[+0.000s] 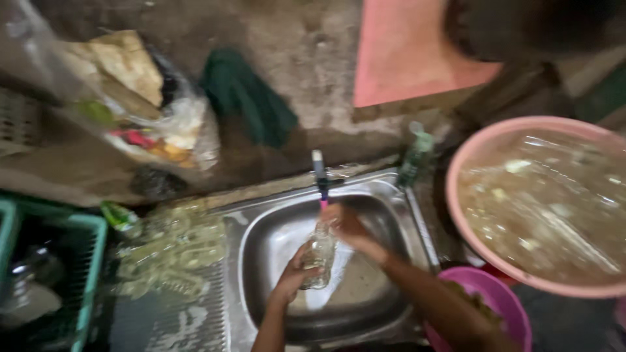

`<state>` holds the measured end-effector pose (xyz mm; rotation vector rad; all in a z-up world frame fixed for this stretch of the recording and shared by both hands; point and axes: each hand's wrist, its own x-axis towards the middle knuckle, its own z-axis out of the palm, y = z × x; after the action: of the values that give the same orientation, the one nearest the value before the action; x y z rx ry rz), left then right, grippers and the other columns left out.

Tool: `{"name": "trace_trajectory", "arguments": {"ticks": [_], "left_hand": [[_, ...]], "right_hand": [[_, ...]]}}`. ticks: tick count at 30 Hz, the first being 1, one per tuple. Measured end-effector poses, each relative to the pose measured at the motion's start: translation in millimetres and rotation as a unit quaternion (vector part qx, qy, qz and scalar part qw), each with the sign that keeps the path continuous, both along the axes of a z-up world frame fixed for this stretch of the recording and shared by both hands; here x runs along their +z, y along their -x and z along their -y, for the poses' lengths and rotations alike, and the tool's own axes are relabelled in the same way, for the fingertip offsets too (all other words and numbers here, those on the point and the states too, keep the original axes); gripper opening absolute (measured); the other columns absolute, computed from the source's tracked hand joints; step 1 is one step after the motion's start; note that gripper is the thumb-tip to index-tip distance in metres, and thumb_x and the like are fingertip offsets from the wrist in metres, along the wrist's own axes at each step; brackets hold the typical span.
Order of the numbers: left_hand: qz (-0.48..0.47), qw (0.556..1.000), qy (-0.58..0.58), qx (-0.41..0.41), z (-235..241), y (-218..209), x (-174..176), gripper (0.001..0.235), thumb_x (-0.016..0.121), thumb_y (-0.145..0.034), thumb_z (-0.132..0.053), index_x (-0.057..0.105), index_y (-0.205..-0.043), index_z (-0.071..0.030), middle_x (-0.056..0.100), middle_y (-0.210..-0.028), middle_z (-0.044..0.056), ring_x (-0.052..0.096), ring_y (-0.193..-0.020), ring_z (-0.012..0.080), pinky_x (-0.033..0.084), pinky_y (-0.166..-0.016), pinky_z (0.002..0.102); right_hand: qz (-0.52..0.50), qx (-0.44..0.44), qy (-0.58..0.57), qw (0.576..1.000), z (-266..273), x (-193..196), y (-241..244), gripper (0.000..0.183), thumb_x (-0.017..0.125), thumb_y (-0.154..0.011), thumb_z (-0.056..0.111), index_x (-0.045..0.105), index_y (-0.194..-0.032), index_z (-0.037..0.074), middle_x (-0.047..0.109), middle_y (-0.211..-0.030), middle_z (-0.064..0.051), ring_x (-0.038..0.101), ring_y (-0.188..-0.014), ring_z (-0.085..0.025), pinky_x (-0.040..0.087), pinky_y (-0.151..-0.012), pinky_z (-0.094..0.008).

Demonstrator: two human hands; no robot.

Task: The person washes cut plastic bottles by hand under running water in a kitchen sink, rinsing each piece and placing them into a pink basin filled with water. The person handles the bottles one at a time, rinsing the interior and exterior before submerging them in the basin.

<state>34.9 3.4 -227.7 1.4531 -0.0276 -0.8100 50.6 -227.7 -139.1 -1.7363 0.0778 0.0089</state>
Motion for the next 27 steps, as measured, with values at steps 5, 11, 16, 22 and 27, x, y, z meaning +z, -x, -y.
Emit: {"name": "trace_trajectory", "arguments": {"ticks": [5,11,16,22,27], "left_hand": [[-0.007,0.997,0.074,-0.021,1.0,10.6,29.0,0.087,0.079,-0.077,0.004,0.043,-0.153,-0.019,0.064,-0.136,0.009,0.065,-0.117,0.0207,0.056,-0.095,0.035],[0.037,0.972,0.210,0.101,-5.3,32.2,107.4,0.083,0.078,-0.074,0.000,0.047,-0.149,-0.015,0.065,-0.132,0.011,0.065,-0.113,0.0247,0.057,-0.095,0.035],[0.299,0.938,-0.116,0.135,14.0,47.2,205.3,0.070,0.085,-0.072,-0.014,0.056,-0.136,-0.015,0.063,-0.135,0.003,0.064,-0.114,0.0201,0.057,-0.085,0.034],[0.457,0.860,-0.166,0.156,19.8,67.8,254.8,0.068,0.089,-0.073,-0.022,0.060,-0.134,-0.012,0.066,-0.125,0.007,0.064,-0.102,0.0204,0.053,-0.082,0.030],[0.182,0.936,0.158,0.258,-12.3,48.3,209.0,0.063,0.075,-0.080,-0.009,0.054,-0.140,-0.010,0.060,-0.133,0.008,0.059,-0.109,0.0238,0.053,-0.090,0.038]], "right_hand": [[0.247,-0.016,0.258,0.934,-7.2,28.6,45.6,0.036,0.079,-0.086,0.019,0.073,-0.118,0.005,0.073,-0.112,-0.018,0.067,-0.105,-0.035,0.053,-0.090,-0.044],[0.148,-0.162,0.042,0.975,17.6,15.7,43.3,0.034,0.072,-0.096,0.026,0.069,-0.125,0.008,0.076,-0.100,-0.007,0.069,-0.084,-0.018,0.055,-0.077,-0.029],[-0.092,-0.204,-0.367,0.903,23.0,-47.6,47.0,0.024,0.067,-0.099,0.020,0.071,-0.115,0.003,0.071,-0.091,-0.002,0.065,-0.076,-0.012,0.056,-0.068,-0.027],[-0.171,-0.128,-0.472,0.855,-3.5,-54.5,60.0,0.032,0.053,-0.104,0.026,0.068,-0.116,-0.001,0.067,-0.085,-0.007,0.053,-0.064,-0.014,0.048,-0.058,-0.028],[-0.004,-0.138,-0.179,0.974,16.2,35.6,63.9,0.033,0.061,-0.099,0.019,0.065,-0.129,0.006,0.069,-0.095,0.002,0.058,-0.069,-0.008,0.049,-0.060,-0.025]]}}
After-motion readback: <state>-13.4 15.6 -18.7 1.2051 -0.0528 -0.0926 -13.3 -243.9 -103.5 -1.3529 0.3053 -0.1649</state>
